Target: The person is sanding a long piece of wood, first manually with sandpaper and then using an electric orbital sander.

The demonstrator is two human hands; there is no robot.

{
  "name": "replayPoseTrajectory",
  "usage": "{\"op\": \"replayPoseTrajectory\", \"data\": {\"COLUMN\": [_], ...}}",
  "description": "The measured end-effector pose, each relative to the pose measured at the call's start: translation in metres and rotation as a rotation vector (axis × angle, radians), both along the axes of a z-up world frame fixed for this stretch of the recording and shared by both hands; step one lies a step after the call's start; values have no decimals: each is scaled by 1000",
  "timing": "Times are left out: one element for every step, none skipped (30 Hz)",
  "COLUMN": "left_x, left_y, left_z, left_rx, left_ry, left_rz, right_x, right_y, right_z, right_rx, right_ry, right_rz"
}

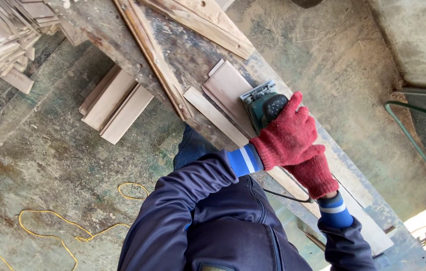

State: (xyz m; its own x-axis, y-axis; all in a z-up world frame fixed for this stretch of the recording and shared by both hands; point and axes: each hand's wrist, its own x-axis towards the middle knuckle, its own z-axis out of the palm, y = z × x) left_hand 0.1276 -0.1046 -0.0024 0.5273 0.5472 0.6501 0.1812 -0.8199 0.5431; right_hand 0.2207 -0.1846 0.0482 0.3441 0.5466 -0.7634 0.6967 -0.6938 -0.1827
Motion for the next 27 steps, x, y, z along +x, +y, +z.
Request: {"op": "replayPoseTrajectory", "data": {"left_x": [9,15,22,28,23,18,11,-12,-36,-60,-79,-105,-138,-144,-150,-157,-161,-165,-168,-170,-170,-168,-167,-166,-166,-166,-165], "left_y": [-9,-17,-25,-31,-34,-36,-38,-16,7,30,38,40,37,31,26,18,14,14,13,13,12,14,16,15,14,14,14], "left_z": [-2,-3,-4,-6,-8,-11,-13,4,21,39,-15,-67,-116,-117,-118,-120,-130,-139,-149,-152,-155,-158,-162,-166,-169,-164,-158], "left_rx": [11,12,21,32,36,57,79,82,-105,-292,-289,-174,-52,-54,-172,-293,-301,-140,17,12,35,63,62,73,84,81,84], "left_ry": [-67,-69,-93,-116,-116,-116,-115,-112,-94,-76,-71,174,417,415,810,1193,1191,887,581,580,536,487,482,489,496,497,497], "left_rz": [-17,-29,-21,-11,-20,-23,-26,-31,48,128,124,341,554,551,347,121,120,166,207,202,201,202,200,205,211,205,214], "right_x": [5,13,21,28,28,26,24,15,5,-5,-7,-8,-11,-12,-14,-16,-22,-28,-33,-34,-33,-31,-25,-19,-12,-7,-2], "right_y": [-10,-24,-37,-49,-58,-67,-75,-63,-49,-36,-33,-32,-29,-24,-18,-14,-8,-1,6,1,-4,-7,-22,-39,-56,-69,-82], "right_z": [3,-4,-10,-18,-19,-20,-21,-8,4,17,14,12,10,8,6,3,6,8,10,10,10,9,4,0,-5,-4,-2], "right_rx": [-21,-20,-12,-2,2,0,-1,2,2,2,4,21,37,34,13,-12,-19,-17,-15,-21,-43,-60,-60,-79,-99,-103,-81], "right_ry": [-1,-2,-6,-10,-10,-18,-27,-24,-37,-49,-44,-56,-69,-71,-61,-51,-54,-53,-51,-53,-59,-68,-74,-94,-115,-114,-105], "right_rz": [-16,-29,-64,-95,-105,-138,-171,-176,-171,-166,-171,-143,-116,-119,-141,-156,-152,-131,-110,-112,-117,-121,-123,-164,-204,-208,-276]}}
